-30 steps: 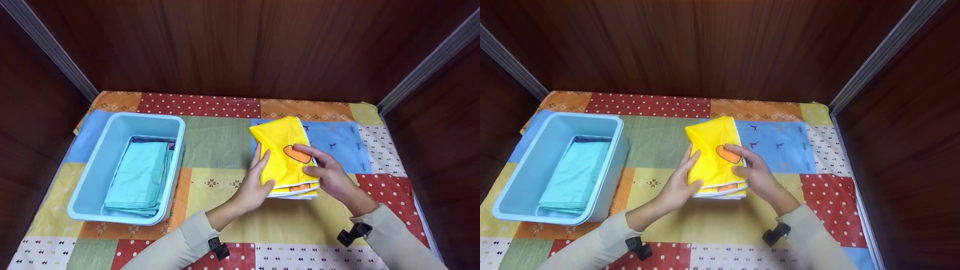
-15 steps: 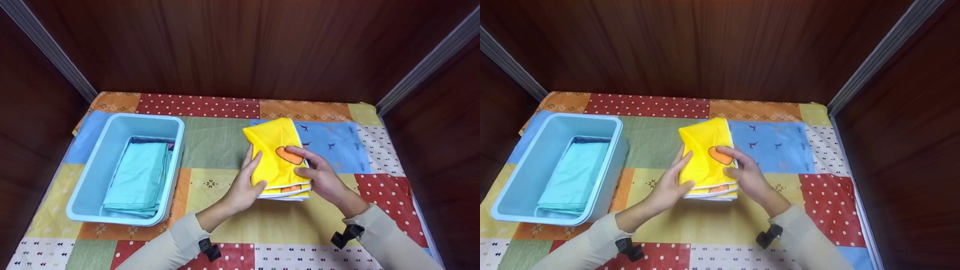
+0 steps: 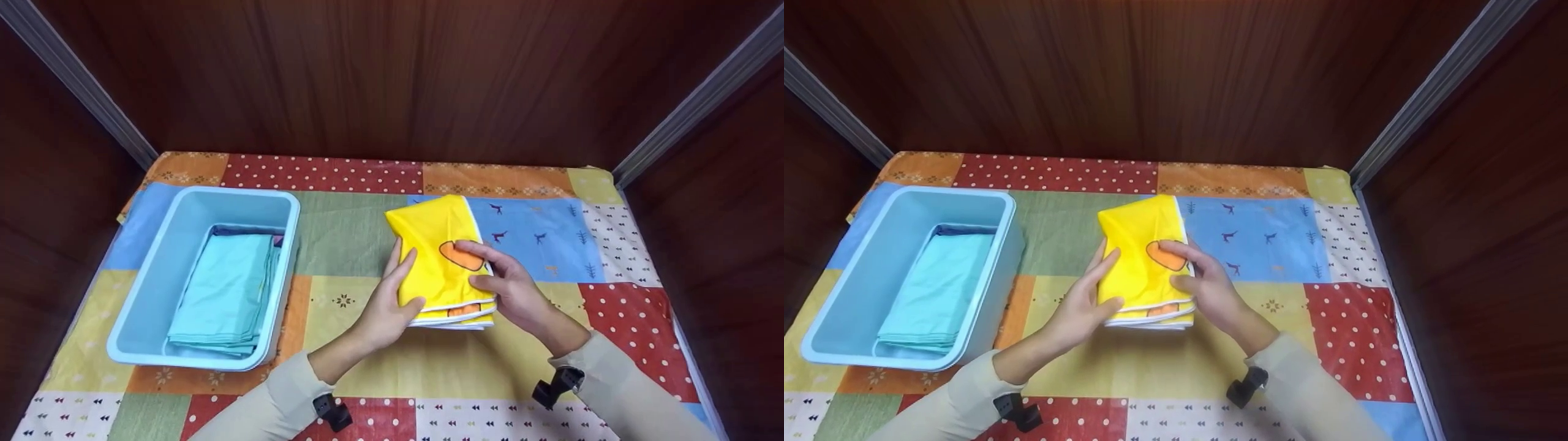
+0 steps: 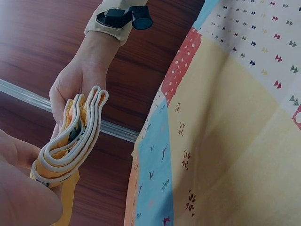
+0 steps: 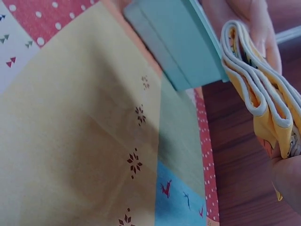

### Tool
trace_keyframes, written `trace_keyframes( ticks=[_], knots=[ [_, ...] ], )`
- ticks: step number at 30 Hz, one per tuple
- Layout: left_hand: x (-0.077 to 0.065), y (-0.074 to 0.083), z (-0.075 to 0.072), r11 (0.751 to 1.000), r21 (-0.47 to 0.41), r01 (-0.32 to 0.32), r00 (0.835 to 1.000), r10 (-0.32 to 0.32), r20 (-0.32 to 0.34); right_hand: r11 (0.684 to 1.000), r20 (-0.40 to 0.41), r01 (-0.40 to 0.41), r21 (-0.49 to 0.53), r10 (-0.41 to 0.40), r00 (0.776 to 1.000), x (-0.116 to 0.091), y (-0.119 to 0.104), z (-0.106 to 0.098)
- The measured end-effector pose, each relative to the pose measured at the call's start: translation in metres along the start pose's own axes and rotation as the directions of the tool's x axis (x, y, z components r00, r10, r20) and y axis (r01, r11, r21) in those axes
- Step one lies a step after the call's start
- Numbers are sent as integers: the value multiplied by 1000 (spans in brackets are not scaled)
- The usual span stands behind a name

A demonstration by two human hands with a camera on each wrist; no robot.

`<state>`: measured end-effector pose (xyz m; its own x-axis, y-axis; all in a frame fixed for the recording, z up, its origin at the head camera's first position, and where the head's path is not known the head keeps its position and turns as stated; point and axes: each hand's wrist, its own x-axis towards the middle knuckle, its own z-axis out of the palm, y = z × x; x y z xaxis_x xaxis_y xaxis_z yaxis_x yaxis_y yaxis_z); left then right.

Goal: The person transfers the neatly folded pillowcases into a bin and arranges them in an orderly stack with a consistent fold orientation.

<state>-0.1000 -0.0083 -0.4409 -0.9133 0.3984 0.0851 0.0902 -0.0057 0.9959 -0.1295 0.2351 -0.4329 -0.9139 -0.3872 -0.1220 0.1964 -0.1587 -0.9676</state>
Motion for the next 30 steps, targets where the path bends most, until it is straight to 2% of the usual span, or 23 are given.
trace_keyframes(
  ticks=[10, 18, 30],
  knots=[
    [-4, 2, -8, 1000, -6, -5, 1000, 5, -19, 999, 31, 12, 29, -13, 999, 4, 1, 8],
    [-10, 1, -15, 1000, -3, -15, 1000, 15, -11, 1000, 23, -6, 29, 5, 1000, 6, 2, 16],
    [-14, 2, -25, 999, 43, 7, 999, -6, -39, 999, 22, 15, 44, -16, 1000, 13, 7, 27]
  ],
)
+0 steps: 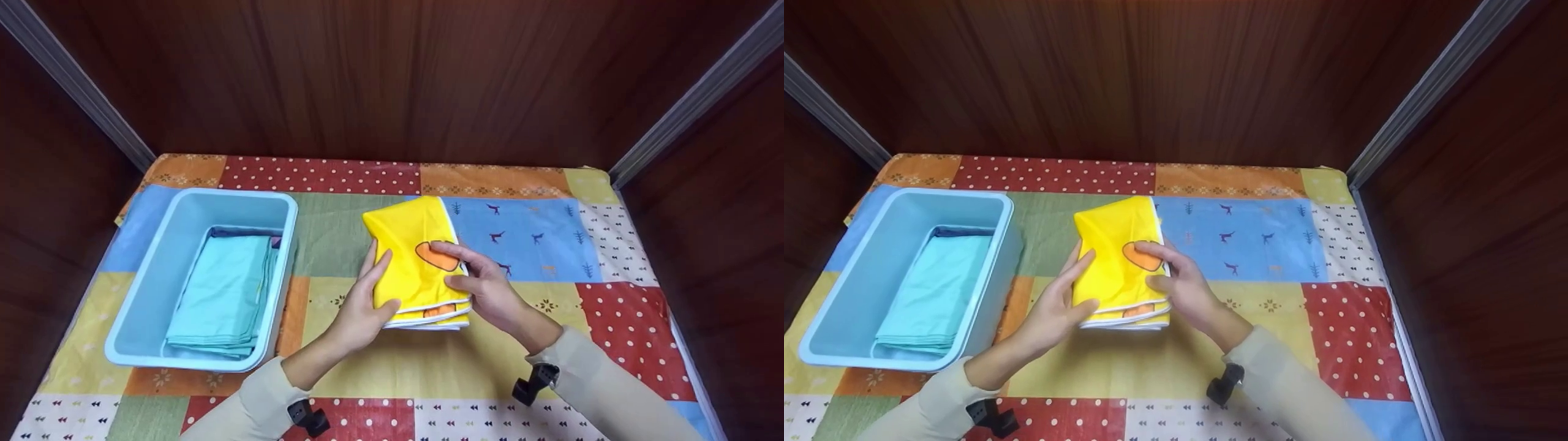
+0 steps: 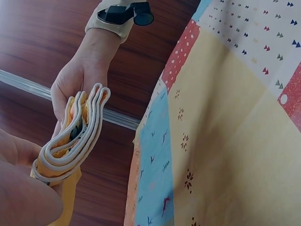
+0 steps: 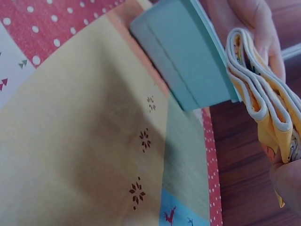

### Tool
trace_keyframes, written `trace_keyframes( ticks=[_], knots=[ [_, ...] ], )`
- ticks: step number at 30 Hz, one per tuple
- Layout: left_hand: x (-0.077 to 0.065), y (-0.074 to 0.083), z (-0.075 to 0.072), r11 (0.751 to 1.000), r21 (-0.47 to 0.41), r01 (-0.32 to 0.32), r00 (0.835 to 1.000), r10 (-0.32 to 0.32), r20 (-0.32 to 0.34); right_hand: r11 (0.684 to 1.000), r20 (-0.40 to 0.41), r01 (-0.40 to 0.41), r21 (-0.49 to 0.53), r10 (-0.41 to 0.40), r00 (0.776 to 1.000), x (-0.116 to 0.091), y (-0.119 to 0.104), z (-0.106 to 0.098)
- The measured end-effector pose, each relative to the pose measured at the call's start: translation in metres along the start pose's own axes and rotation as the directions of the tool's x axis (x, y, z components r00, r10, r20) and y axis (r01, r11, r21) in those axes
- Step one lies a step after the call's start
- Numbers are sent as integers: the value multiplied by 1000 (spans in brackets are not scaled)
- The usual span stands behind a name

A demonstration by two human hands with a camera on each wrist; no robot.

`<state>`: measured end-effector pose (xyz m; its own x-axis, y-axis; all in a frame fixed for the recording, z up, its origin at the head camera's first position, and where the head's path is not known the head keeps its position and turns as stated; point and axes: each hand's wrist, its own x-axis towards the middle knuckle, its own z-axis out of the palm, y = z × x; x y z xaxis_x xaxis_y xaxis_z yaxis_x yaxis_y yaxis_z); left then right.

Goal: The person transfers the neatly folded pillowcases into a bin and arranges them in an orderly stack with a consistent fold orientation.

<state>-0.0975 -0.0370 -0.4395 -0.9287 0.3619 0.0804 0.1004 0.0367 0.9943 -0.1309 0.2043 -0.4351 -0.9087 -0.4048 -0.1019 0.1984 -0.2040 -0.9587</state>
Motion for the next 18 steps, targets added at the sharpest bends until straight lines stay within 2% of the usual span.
trace_keyframes(
  ticks=[11, 18],
  knots=[
    [-5, 3, -10, 1000, 1, 7, 1000, -7, -17, 1000, 8, -19, -1, 19, 1000, 7, -1, 11],
    [-8, 5, -17, 999, -36, -9, 1000, 8, -26, 999, 27, 10, 32, -11, 1000, 11, -1, 19]
  ],
)
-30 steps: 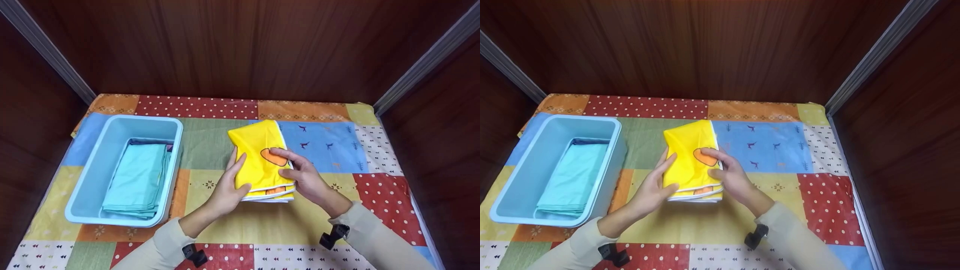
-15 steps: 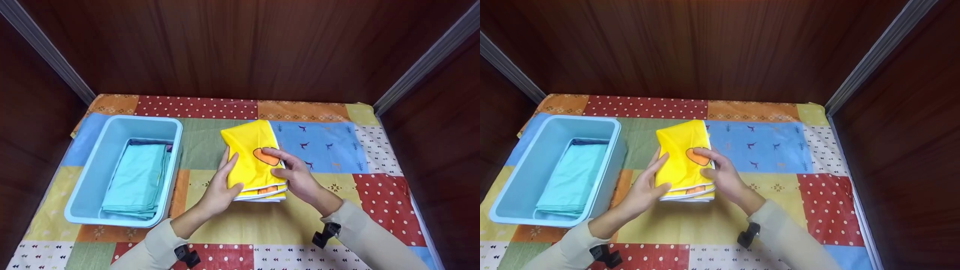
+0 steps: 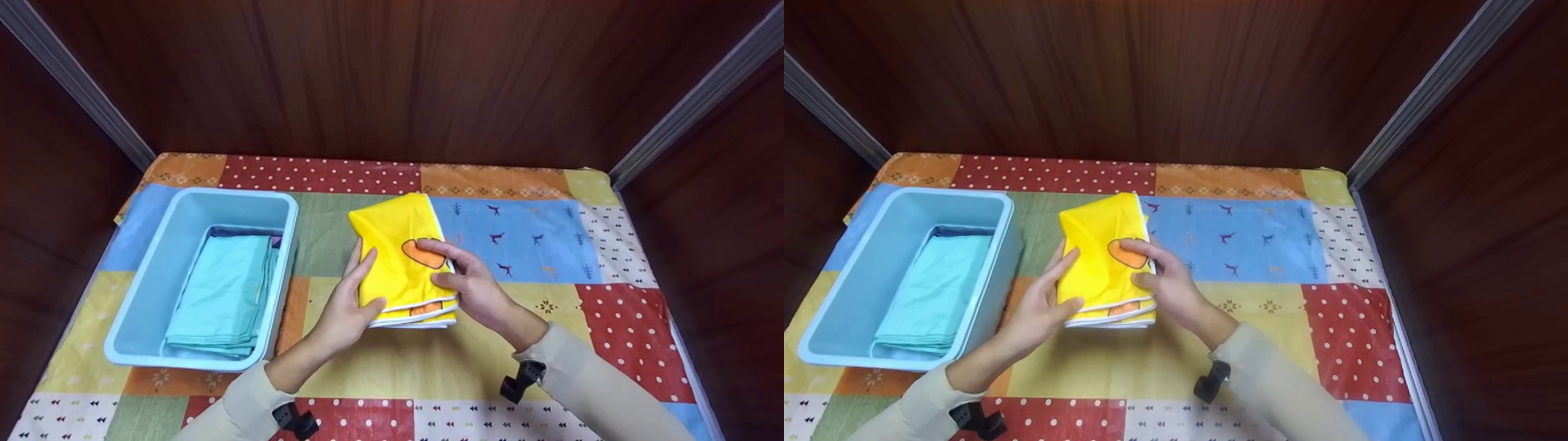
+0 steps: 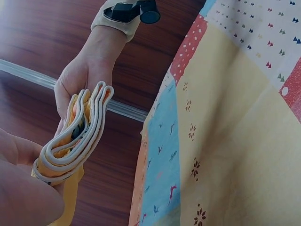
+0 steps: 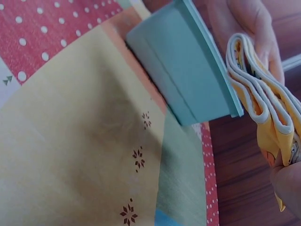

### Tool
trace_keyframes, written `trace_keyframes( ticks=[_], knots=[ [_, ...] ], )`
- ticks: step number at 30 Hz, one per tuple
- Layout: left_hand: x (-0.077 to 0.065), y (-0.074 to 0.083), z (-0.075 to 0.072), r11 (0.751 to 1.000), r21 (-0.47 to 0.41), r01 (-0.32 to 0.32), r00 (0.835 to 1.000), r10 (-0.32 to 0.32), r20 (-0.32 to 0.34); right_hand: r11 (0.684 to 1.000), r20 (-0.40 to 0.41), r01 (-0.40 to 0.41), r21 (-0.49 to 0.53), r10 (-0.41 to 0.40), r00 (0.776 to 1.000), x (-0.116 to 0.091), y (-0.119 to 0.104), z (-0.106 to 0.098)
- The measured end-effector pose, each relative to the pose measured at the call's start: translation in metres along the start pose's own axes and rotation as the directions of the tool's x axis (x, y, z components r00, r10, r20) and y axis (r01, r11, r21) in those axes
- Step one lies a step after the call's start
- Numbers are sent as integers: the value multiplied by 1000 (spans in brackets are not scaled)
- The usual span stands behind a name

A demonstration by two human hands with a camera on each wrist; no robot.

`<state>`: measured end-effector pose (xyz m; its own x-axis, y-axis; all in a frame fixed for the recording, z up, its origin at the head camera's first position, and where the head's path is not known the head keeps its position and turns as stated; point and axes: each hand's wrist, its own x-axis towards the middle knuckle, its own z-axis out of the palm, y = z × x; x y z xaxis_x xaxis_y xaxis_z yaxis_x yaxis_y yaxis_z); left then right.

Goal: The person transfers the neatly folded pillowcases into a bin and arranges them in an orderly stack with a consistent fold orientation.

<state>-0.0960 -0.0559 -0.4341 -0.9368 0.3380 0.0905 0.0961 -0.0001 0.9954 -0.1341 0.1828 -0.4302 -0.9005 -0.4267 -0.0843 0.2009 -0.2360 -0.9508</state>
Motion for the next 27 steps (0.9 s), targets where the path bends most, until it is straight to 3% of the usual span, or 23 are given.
trace_keyframes(
  ticks=[14, 27],
  knots=[
    [-5, 4, -11, 999, -34, 23, 1000, -23, 3, 1000, -4, -11, 7, 11, 1000, 7, 0, 12],
    [-10, 7, -22, 998, -37, 58, 997, -60, -40, 1000, 2, -12, 29, 12, 1000, 15, 1, 26]
  ],
)
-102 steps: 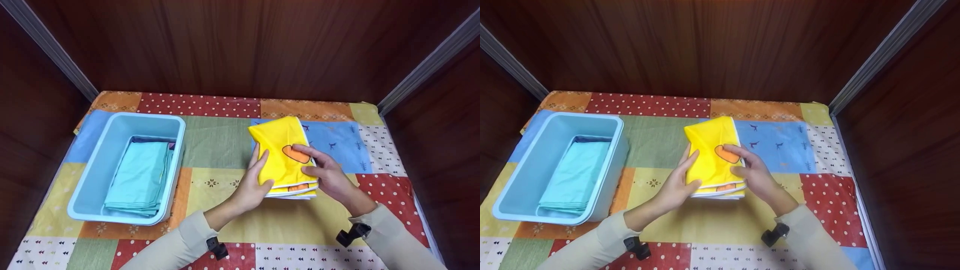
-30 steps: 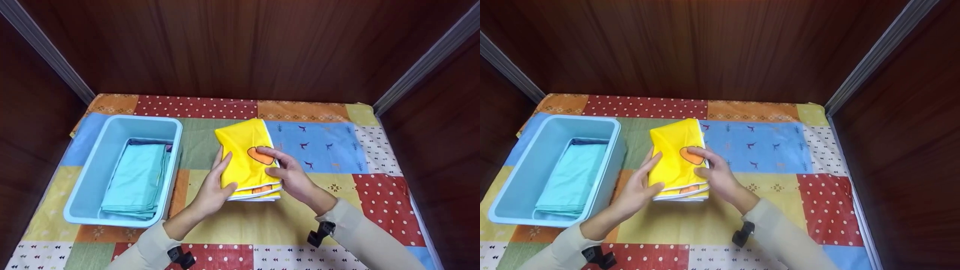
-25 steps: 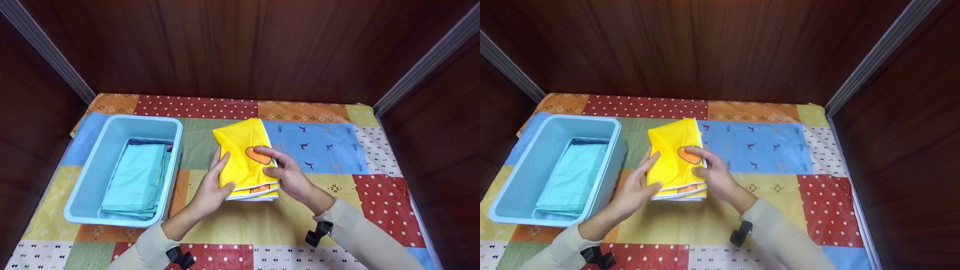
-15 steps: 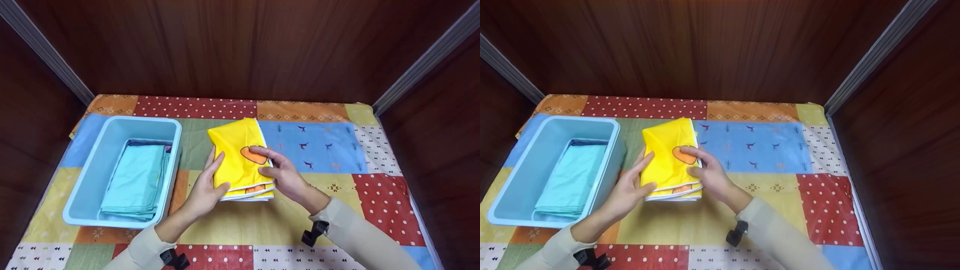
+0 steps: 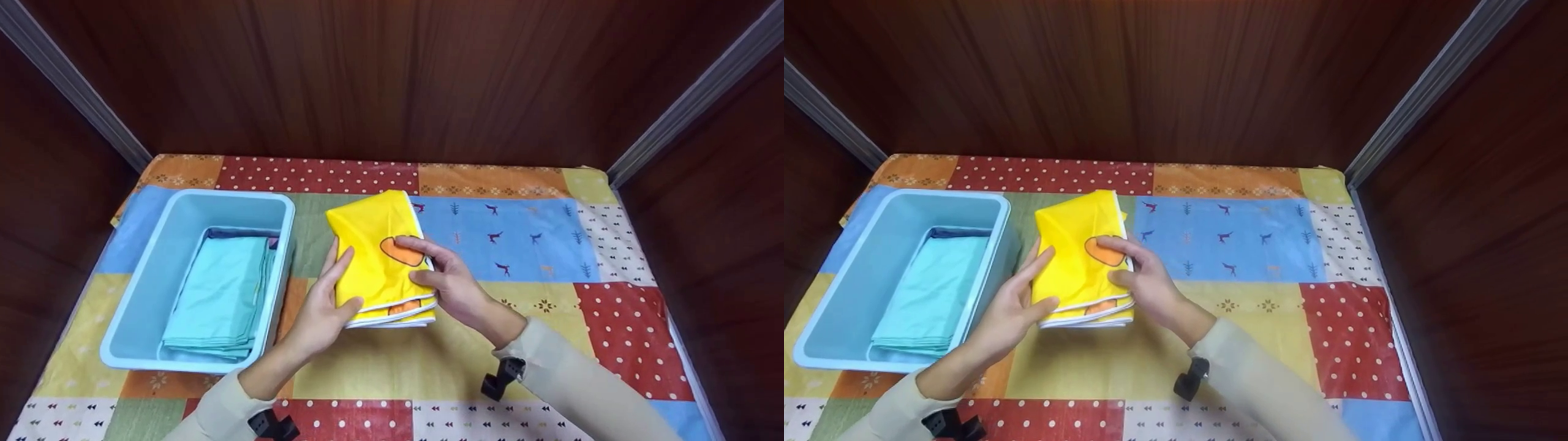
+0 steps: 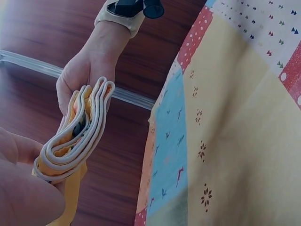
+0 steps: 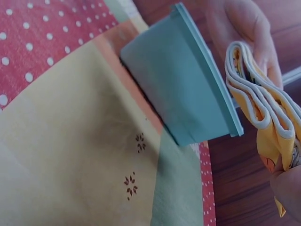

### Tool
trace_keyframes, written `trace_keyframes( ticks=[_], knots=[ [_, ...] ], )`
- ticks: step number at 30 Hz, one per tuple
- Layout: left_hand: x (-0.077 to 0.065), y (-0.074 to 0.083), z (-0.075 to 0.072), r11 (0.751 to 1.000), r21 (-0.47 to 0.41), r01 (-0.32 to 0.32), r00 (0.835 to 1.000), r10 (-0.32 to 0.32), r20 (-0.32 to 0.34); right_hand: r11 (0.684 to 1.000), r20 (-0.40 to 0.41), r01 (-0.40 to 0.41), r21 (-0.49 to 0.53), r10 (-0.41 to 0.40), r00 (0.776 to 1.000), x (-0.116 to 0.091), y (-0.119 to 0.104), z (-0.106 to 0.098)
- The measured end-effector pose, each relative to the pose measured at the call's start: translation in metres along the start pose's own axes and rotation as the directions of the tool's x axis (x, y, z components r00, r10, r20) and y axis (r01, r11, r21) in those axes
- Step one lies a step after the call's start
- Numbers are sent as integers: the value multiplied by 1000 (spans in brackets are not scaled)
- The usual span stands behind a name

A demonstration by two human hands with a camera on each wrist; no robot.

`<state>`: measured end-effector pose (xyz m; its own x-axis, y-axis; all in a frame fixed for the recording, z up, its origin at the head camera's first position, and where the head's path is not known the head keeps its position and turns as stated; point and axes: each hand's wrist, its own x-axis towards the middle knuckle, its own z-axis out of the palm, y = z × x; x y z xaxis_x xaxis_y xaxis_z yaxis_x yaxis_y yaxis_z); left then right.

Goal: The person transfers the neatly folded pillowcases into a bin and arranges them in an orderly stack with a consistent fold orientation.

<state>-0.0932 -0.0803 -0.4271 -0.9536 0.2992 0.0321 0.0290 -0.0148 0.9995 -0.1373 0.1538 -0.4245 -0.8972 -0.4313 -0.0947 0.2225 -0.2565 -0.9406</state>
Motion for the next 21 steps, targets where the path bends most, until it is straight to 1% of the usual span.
trace_keyframes(
  ticks=[5, 9, 12, 18, 21],
  knots=[
    [-3, 4, -7, 1000, 5, 5, 1000, -5, -13, 1000, 4, -11, -5, 11, 1000, 3, 0, 7],
    [-4, 6, -13, 999, 24, 20, 999, -20, -28, 1000, 14, -10, -10, 10, 1000, 5, -1, 12],
    [-4, 8, -17, 999, 21, 29, 999, -28, -34, 1000, 21, -6, -9, 6, 1000, 6, -2, 16],
    [-7, 13, -25, 999, -13, 30, 999, -30, -33, 1000, 20, -7, -10, 7, 1000, 9, -3, 23],
    [-9, 15, -29, 999, -13, 45, 998, -45, -32, 1000, 15, -9, -16, 9, 1000, 10, -3, 27]
  ],
)
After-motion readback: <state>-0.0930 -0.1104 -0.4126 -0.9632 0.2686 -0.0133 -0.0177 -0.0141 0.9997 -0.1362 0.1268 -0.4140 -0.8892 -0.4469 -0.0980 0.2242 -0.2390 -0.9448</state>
